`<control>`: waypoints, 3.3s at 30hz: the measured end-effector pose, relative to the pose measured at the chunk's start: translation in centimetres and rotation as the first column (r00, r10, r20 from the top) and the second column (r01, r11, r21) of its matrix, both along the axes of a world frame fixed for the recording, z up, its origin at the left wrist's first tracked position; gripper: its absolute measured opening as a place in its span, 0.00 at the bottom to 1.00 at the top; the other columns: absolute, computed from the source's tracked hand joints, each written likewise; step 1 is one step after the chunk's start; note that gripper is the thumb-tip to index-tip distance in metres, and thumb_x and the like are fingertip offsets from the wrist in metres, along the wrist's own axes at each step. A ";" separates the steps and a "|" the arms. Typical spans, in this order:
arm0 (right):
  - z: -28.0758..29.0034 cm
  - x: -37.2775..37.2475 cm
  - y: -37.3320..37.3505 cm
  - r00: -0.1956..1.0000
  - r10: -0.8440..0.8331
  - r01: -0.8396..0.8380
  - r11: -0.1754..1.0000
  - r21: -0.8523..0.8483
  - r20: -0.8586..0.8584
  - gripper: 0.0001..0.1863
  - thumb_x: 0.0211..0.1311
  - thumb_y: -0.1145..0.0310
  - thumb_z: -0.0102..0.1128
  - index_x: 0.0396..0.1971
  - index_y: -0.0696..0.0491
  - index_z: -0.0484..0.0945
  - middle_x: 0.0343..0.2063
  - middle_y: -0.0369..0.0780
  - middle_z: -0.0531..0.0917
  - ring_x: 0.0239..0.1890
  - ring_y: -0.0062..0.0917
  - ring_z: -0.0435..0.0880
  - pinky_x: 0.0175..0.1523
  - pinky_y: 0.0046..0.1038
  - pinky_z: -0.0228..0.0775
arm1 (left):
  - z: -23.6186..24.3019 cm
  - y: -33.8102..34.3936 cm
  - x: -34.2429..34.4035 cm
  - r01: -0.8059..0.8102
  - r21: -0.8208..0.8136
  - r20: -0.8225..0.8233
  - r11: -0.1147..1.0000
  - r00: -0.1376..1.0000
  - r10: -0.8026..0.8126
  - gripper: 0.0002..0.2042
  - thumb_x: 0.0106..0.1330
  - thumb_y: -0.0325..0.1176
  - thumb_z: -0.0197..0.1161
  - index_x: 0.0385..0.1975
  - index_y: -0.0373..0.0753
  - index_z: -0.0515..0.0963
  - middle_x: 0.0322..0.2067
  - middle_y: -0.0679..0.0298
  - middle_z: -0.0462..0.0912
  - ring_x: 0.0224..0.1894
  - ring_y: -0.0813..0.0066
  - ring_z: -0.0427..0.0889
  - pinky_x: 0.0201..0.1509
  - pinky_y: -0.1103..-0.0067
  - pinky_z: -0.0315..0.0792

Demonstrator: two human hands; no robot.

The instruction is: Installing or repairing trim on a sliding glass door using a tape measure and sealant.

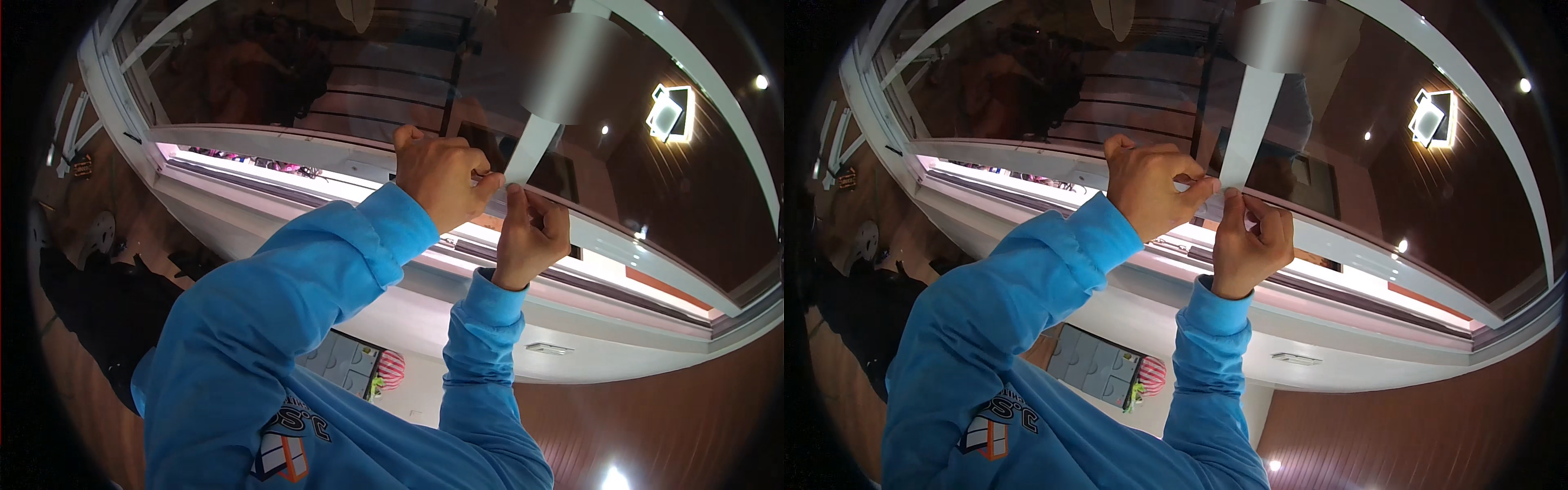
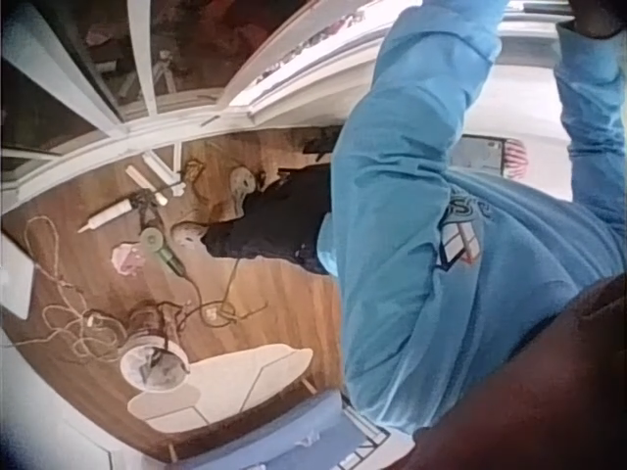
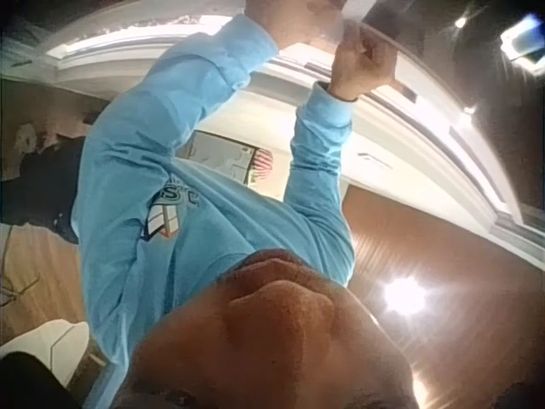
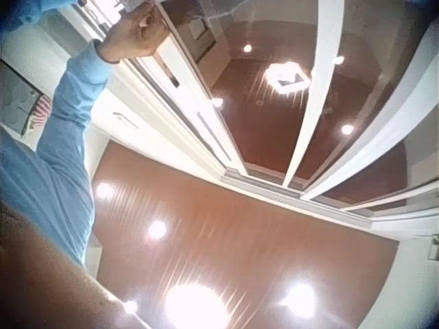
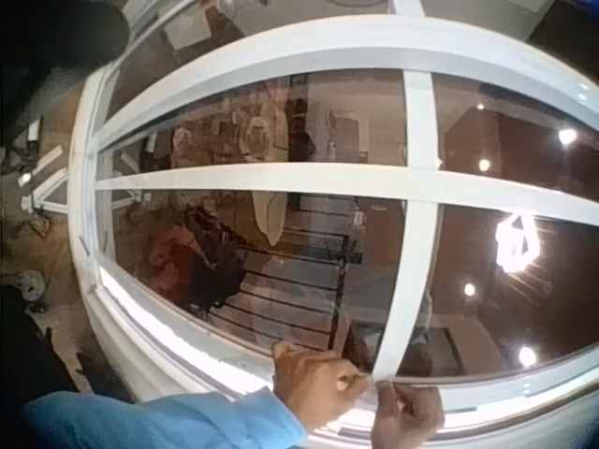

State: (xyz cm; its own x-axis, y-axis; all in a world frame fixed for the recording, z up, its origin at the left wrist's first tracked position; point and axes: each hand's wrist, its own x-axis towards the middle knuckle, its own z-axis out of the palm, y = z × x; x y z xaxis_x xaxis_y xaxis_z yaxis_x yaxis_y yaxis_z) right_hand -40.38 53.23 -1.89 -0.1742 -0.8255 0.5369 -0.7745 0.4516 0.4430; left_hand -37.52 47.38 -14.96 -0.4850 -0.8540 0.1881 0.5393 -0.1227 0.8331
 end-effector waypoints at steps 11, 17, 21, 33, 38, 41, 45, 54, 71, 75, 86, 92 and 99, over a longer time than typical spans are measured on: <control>3.5 1.7 4.3 0.968 0.223 -0.142 0.868 -0.477 0.117 0.15 0.53 0.73 0.70 0.41 0.56 0.78 0.22 0.33 0.75 0.22 0.12 0.68 0.28 0.13 0.57 | 1.2 0.1 0.7 0.004 0.025 0.113 1.000 0.994 -0.007 0.12 0.54 0.45 0.69 0.20 0.44 0.84 0.21 0.67 0.82 0.26 0.74 0.77 0.47 0.62 0.50; 3.3 0.7 6.1 0.978 0.090 -0.007 0.914 -0.405 0.187 0.13 0.55 0.72 0.68 0.39 0.58 0.79 0.21 0.32 0.75 0.20 0.12 0.66 0.24 0.15 0.55 | 1.5 0.5 0.4 -0.036 -0.031 0.160 0.999 0.986 0.041 0.11 0.54 0.43 0.69 0.20 0.43 0.83 0.22 0.68 0.83 0.28 0.76 0.79 0.47 0.64 0.51; 2.4 2.1 3.6 0.988 0.027 -0.013 0.995 -0.094 0.151 0.07 0.53 0.75 0.66 0.32 0.59 0.82 0.19 0.38 0.78 0.19 0.17 0.74 0.23 0.20 0.62 | 0.3 1.0 0.4 -0.070 -0.026 0.124 0.997 0.990 0.073 0.08 0.54 0.40 0.68 0.23 0.43 0.83 0.24 0.68 0.83 0.28 0.76 0.79 0.47 0.66 0.53; 1.3 1.5 1.2 0.958 -0.096 0.079 0.994 0.074 0.269 0.09 0.54 0.74 0.65 0.34 0.61 0.83 0.20 0.44 0.83 0.21 0.20 0.81 0.27 0.20 0.70 | 0.0 2.2 0.3 -0.149 -0.054 0.036 0.987 0.988 0.151 0.06 0.56 0.35 0.67 0.32 0.45 0.83 0.32 0.69 0.82 0.36 0.69 0.79 0.48 0.65 0.53; 0.7 0.1 0.8 0.966 0.004 -0.004 1.000 0.000 0.257 0.09 0.55 0.73 0.66 0.34 0.62 0.83 0.18 0.41 0.83 0.19 0.18 0.79 0.24 0.18 0.67 | 0.4 1.9 0.0 -0.136 -0.007 0.029 0.991 0.990 0.136 0.06 0.56 0.38 0.67 0.28 0.44 0.83 0.27 0.67 0.83 0.32 0.70 0.79 0.48 0.63 0.51; 0.4 0.1 0.7 0.952 0.045 -0.028 0.998 -0.059 0.302 0.09 0.56 0.72 0.66 0.34 0.62 0.82 0.17 0.39 0.82 0.18 0.16 0.78 0.23 0.16 0.65 | 1.1 1.1 0.4 -0.043 0.038 0.082 0.998 0.996 0.040 0.07 0.56 0.40 0.66 0.25 0.45 0.82 0.24 0.68 0.82 0.34 0.70 0.79 0.50 0.60 0.52; 0.6 0.8 1.5 0.951 0.104 -0.054 0.983 -0.174 0.290 0.09 0.57 0.72 0.65 0.35 0.61 0.81 0.14 0.36 0.78 0.16 0.11 0.70 0.21 0.14 0.57 | 1.9 0.9 0.8 -0.063 0.053 0.124 0.997 0.991 0.056 0.10 0.55 0.43 0.67 0.22 0.43 0.81 0.23 0.68 0.82 0.31 0.69 0.79 0.50 0.59 0.52; -1.0 1.1 5.3 0.874 0.287 -0.072 0.874 -0.480 0.392 0.12 0.57 0.73 0.65 0.40 0.60 0.79 0.13 0.33 0.75 0.15 0.10 0.64 0.22 0.14 0.53 | 3.0 -0.3 1.8 -0.130 -0.016 0.196 0.991 0.972 0.130 0.11 0.54 0.43 0.68 0.23 0.42 0.81 0.23 0.67 0.83 0.28 0.72 0.79 0.45 0.67 0.59; -3.5 0.9 6.3 0.791 0.393 0.113 0.660 -0.743 0.469 0.13 0.58 0.73 0.64 0.43 0.61 0.78 0.18 0.32 0.74 0.21 0.13 0.66 0.28 0.17 0.60 | 3.6 -8.6 4.3 -0.540 -0.385 0.136 0.749 0.769 0.624 0.14 0.56 0.35 0.61 0.42 0.41 0.78 0.36 0.59 0.80 0.36 0.58 0.79 0.42 0.66 0.70; -0.6 2.0 2.9 0.872 0.411 -0.192 0.787 -0.586 0.267 0.07 0.56 0.76 0.64 0.35 0.60 0.81 0.19 0.37 0.77 0.20 0.16 0.69 0.25 0.19 0.60 | 4.2 -9.3 2.9 -0.571 -0.140 0.165 0.809 0.792 0.587 0.18 0.56 0.36 0.66 0.46 0.37 0.77 0.36 0.58 0.81 0.35 0.64 0.79 0.43 0.73 0.74; 4.2 2.5 -14.6 0.860 0.498 -0.448 0.840 0.305 -0.109 0.08 0.48 0.72 0.67 0.31 0.52 0.84 0.26 0.38 0.77 0.31 0.32 0.76 0.35 0.31 0.69 | 4.8 -12.4 0.3 -0.422 0.530 -0.116 0.736 0.823 0.556 0.16 0.50 0.36 0.72 0.36 0.36 0.81 0.29 0.62 0.83 0.31 0.72 0.81 0.37 0.76 0.74; 3.5 2.8 -18.1 0.836 0.530 -0.423 0.787 0.449 -0.143 0.08 0.48 0.71 0.67 0.31 0.54 0.84 0.27 0.39 0.78 0.31 0.33 0.77 0.35 0.32 0.70 | 4.2 -12.7 -0.8 -0.485 0.537 -0.149 0.690 0.750 0.644 0.13 0.47 0.32 0.73 0.34 0.41 0.83 0.28 0.63 0.83 0.30 0.73 0.80 0.36 0.79 0.75; 2.8 2.6 -19.3 0.848 0.507 -0.392 0.798 0.457 -0.157 0.07 0.47 0.72 0.67 0.28 0.56 0.84 0.26 0.40 0.79 0.31 0.33 0.80 0.36 0.32 0.71 | 3.6 -12.9 -0.1 -0.490 0.488 -0.084 0.722 0.798 0.597 0.13 0.46 0.31 0.74 0.32 0.39 0.83 0.28 0.63 0.83 0.28 0.70 0.81 0.35 0.76 0.76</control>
